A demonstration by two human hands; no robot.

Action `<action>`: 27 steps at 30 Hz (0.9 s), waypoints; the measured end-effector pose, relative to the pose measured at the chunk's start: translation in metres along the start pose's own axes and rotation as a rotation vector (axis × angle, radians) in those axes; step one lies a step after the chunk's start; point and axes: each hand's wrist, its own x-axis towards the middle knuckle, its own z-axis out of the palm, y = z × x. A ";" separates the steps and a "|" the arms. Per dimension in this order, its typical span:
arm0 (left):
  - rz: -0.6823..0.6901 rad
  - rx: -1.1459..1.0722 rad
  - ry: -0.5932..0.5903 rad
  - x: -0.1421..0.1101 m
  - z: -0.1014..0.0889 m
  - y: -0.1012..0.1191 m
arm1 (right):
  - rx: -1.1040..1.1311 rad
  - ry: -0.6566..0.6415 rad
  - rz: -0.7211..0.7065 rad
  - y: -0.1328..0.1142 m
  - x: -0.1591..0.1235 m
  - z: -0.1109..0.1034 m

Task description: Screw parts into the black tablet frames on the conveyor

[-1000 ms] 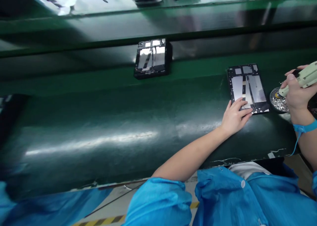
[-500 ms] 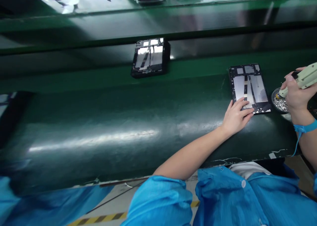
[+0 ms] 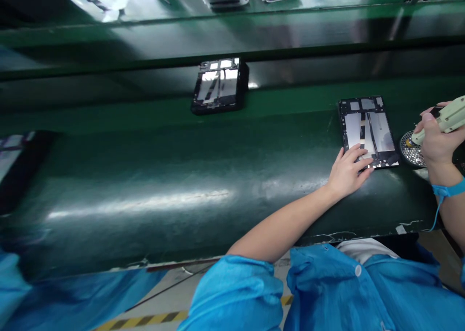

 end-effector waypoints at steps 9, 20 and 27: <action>-0.015 -0.020 -0.027 0.002 0.001 0.001 | 0.181 -0.154 -0.068 -0.061 -0.030 0.025; -0.063 -0.048 -0.071 0.004 -0.001 0.004 | 0.223 -0.400 0.026 -0.059 -0.071 0.041; -0.071 -0.050 -0.071 0.005 0.000 0.005 | 0.229 -0.407 0.015 -0.059 -0.071 0.041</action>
